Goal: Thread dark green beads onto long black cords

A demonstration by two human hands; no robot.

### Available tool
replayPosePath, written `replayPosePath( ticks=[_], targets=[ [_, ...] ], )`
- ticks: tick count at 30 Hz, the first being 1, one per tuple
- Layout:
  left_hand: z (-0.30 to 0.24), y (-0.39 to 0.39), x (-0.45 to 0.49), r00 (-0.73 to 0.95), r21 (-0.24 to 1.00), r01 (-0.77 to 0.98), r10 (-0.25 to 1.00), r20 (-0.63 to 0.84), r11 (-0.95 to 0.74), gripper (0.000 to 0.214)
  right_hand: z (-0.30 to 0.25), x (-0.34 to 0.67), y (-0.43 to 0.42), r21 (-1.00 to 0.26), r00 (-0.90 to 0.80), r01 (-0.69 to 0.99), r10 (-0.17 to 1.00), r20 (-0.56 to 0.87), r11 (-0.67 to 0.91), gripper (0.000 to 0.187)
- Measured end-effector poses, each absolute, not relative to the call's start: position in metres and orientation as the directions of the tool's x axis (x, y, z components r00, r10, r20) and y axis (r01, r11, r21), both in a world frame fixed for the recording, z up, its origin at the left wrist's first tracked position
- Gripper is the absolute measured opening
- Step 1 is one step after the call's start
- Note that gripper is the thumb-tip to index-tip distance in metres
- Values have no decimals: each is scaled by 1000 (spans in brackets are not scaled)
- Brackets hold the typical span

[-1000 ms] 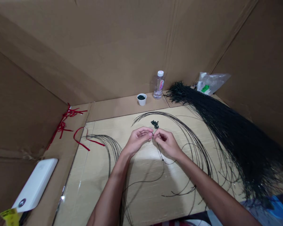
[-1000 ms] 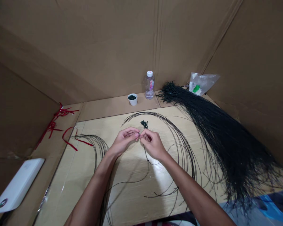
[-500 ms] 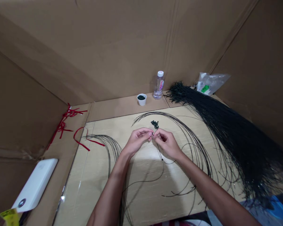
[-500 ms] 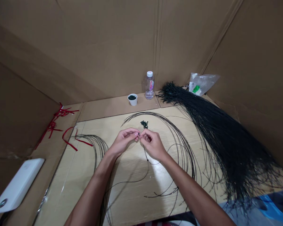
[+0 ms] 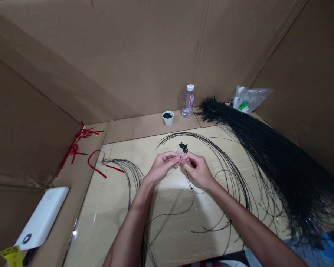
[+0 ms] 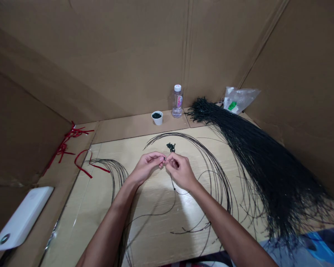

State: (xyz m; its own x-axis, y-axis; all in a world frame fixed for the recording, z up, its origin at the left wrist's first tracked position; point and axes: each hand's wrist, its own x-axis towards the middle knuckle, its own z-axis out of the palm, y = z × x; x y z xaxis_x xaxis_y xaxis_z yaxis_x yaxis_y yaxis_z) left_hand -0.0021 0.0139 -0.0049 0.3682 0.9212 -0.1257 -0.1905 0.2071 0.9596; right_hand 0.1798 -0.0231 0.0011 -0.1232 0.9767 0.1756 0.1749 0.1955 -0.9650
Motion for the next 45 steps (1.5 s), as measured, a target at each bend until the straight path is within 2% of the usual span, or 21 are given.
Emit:
replayPosePath(
  ticks=[10,15,26,37,45],
  targets=[
    [-2,12,-2,343,979,-134,934,-101,156,32,-3,180,-22,-978,-78,128,984,157,166,14],
    [-3,12,-2,323,983,-121,942,-95,141,33,-1,179,-22,-970,-69,160,982,174,183,13],
    [2,10,0,337,978,-131,935,-109,162,36,-4,179,-22,-970,-34,175,985,168,171,22],
    [-8,9,1,243,994,-109,970,3,25,30,-4,178,-20,-997,-65,4,995,76,77,33],
    [-4,9,5,188,975,-200,980,-57,95,33,-6,178,-16,-996,-34,-75,998,44,41,35]
  ],
)
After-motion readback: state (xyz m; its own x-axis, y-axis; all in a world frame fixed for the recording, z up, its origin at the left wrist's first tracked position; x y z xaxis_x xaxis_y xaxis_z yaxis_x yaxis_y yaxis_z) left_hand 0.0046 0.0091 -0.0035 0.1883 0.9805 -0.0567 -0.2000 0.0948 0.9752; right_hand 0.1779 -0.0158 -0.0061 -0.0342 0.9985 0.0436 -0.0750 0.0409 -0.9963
